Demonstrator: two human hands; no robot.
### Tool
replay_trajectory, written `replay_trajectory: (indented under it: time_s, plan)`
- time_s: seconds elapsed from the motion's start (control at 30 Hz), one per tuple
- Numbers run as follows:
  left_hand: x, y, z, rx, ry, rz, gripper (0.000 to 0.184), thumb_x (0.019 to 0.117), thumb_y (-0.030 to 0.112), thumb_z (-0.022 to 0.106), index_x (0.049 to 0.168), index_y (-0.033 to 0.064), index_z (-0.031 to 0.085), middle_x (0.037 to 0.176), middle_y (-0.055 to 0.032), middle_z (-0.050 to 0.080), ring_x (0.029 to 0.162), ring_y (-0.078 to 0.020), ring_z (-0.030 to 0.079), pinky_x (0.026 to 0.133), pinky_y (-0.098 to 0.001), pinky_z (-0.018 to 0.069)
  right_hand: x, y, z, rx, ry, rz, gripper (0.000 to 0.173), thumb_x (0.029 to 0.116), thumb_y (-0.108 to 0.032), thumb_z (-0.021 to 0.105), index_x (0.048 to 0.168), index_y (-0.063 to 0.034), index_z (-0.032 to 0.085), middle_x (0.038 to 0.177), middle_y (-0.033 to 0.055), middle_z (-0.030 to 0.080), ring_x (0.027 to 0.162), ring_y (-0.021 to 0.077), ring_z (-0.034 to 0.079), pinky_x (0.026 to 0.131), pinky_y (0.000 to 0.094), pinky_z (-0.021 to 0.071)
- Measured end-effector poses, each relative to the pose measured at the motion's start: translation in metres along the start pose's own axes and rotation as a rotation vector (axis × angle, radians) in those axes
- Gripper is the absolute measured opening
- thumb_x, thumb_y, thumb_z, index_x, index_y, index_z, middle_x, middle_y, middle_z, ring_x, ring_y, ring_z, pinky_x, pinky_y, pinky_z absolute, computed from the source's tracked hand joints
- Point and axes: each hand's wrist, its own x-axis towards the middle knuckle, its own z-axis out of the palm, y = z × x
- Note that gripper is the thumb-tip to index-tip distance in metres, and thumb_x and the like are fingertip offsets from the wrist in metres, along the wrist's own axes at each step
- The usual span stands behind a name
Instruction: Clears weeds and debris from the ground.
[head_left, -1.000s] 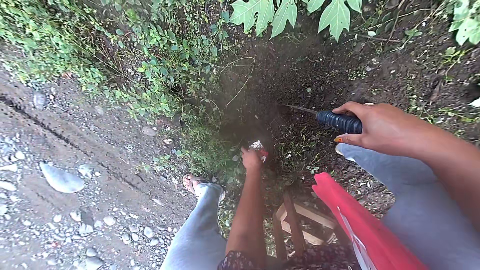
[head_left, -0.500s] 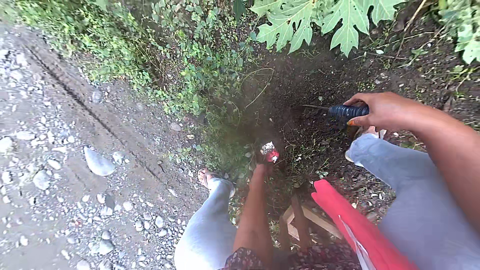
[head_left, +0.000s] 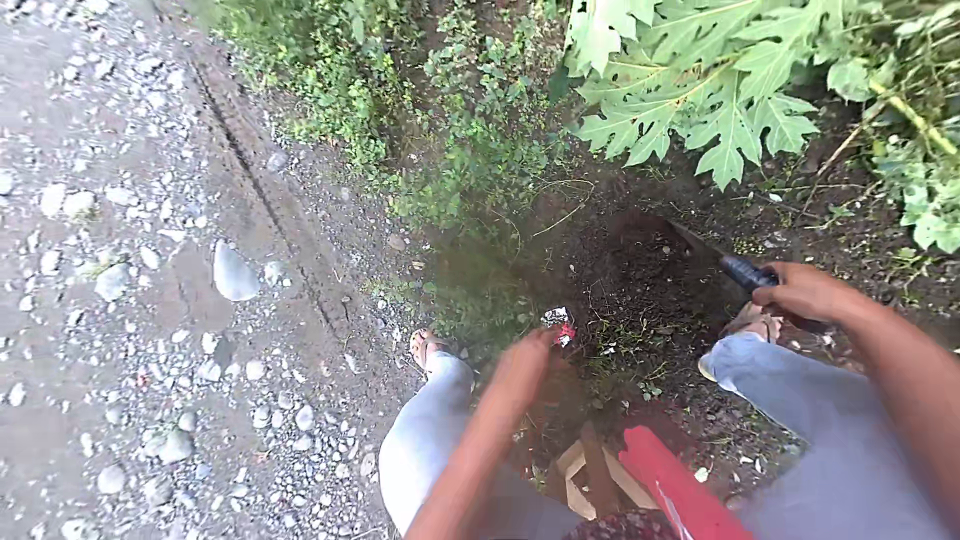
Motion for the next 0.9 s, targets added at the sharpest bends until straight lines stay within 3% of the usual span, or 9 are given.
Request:
replay_trajectory:
  time_s: [0.1,0.23,0.37,0.43,0.5,0.6,0.7,0.8,0.9]
  plan:
    - [-0.011,-0.063,-0.038,-0.133,0.292,0.091,0.036,0.1061,0.025,0.058,0.136,0.0063,0.065,0.128,-0.0162,0.07,0.113,-0.0321,0.07,0.102,-0.0539,0.0538,0.019,-0.037,0.024,0.11,0.142,0.001,0.046,0.1024,-0.019,0.064,0.14,0.0061,0.053,0.113,0.0346,0.065,0.1,0.0485,0.065,0.09,0.0662,0.0493]
    - [0.008,-0.129,-0.062,-0.248,0.646,-0.242,0.042,0.1058,0.026,0.059,0.141,0.0016,0.059,0.128,-0.0207,0.069,0.114,-0.0409,0.068,0.1,-0.0629,0.0508,0.092,-0.091,0.094,0.308,0.242,0.01,0.067,0.0958,-0.034,0.077,0.14,0.0072,0.048,0.11,0.0305,0.067,0.09,0.041,0.071,0.084,0.0599,0.0569]
    - [0.017,-0.149,-0.057,-0.463,0.817,-0.225,0.036,0.1066,0.019,0.057,0.139,0.0023,0.058,0.124,-0.0201,0.07,0.099,-0.0335,0.074,0.091,-0.0555,0.0592,0.115,-0.13,0.193,0.571,-0.087,0.069,0.057,0.0974,-0.017,0.072,0.143,-0.0004,0.042,0.092,0.0121,0.062,0.068,0.0185,0.064,0.067,0.0372,0.0587]
    - [0.016,-0.154,-0.055,-0.474,0.81,-0.22,0.036,0.1063,0.018,0.058,0.138,0.0026,0.058,0.124,-0.0197,0.07,0.099,-0.033,0.074,0.09,-0.0549,0.0597,0.106,-0.114,0.239,0.448,-0.298,0.08,0.058,0.0969,-0.011,0.069,0.146,-0.0016,0.04,0.095,0.0128,0.062,0.07,0.0193,0.063,0.067,0.0375,0.0578]
    - [0.017,-0.158,-0.059,-0.486,0.805,-0.213,0.035,0.1068,0.018,0.057,0.138,0.0031,0.058,0.125,-0.0186,0.07,0.098,-0.0319,0.075,0.089,-0.0538,0.0603,0.093,-0.084,0.261,0.176,-0.404,0.023,0.064,0.0938,-0.007,0.071,0.15,-0.0019,0.04,0.109,0.0225,0.064,0.079,0.0291,0.066,0.075,0.0464,0.0574]
    - [0.018,-0.166,-0.062,-0.492,0.794,-0.243,0.034,0.1073,0.019,0.056,0.137,0.0044,0.059,0.124,-0.0171,0.071,0.097,-0.0314,0.074,0.089,-0.0546,0.0597,0.07,-0.035,0.251,-0.121,-0.48,-0.062,0.064,0.0919,-0.005,0.073,0.15,-0.0032,0.045,0.122,0.0297,0.063,0.097,0.042,0.068,0.087,0.0589,0.0556]
    - [0.02,-0.172,-0.061,-0.439,0.787,-0.253,0.035,0.1068,0.02,0.057,0.137,0.0036,0.059,0.122,-0.0181,0.072,0.096,-0.0333,0.074,0.089,-0.0569,0.0589,0.065,-0.005,0.193,-0.473,-0.443,-0.174,0.058,0.091,-0.012,0.075,0.145,-0.0052,0.053,0.127,0.0295,0.065,0.117,0.0489,0.064,0.097,0.07,0.0489]
    - [0.018,-0.167,-0.066,-0.351,0.712,-0.238,0.032,0.1065,0.02,0.057,0.133,0.0038,0.063,0.121,-0.0182,0.072,0.098,-0.0347,0.074,0.091,-0.0583,0.0577,0.067,0.003,0.111,-0.685,-0.331,-0.274,0.054,0.0894,-0.016,0.078,0.139,-0.0068,0.059,0.119,0.0298,0.068,0.113,0.0525,0.064,0.092,0.0743,0.0479]
    - [0.014,-0.164,-0.068,-0.297,0.646,-0.189,0.028,0.1066,0.023,0.058,0.125,0.0041,0.068,0.114,-0.0182,0.073,0.097,-0.035,0.074,0.091,-0.0598,0.0571,0.067,0.0,0.051,-0.584,-0.19,-0.281,0.047,0.0868,-0.014,0.079,0.131,-0.005,0.063,0.108,0.0305,0.069,0.104,0.0523,0.066,0.087,0.0742,0.0483]
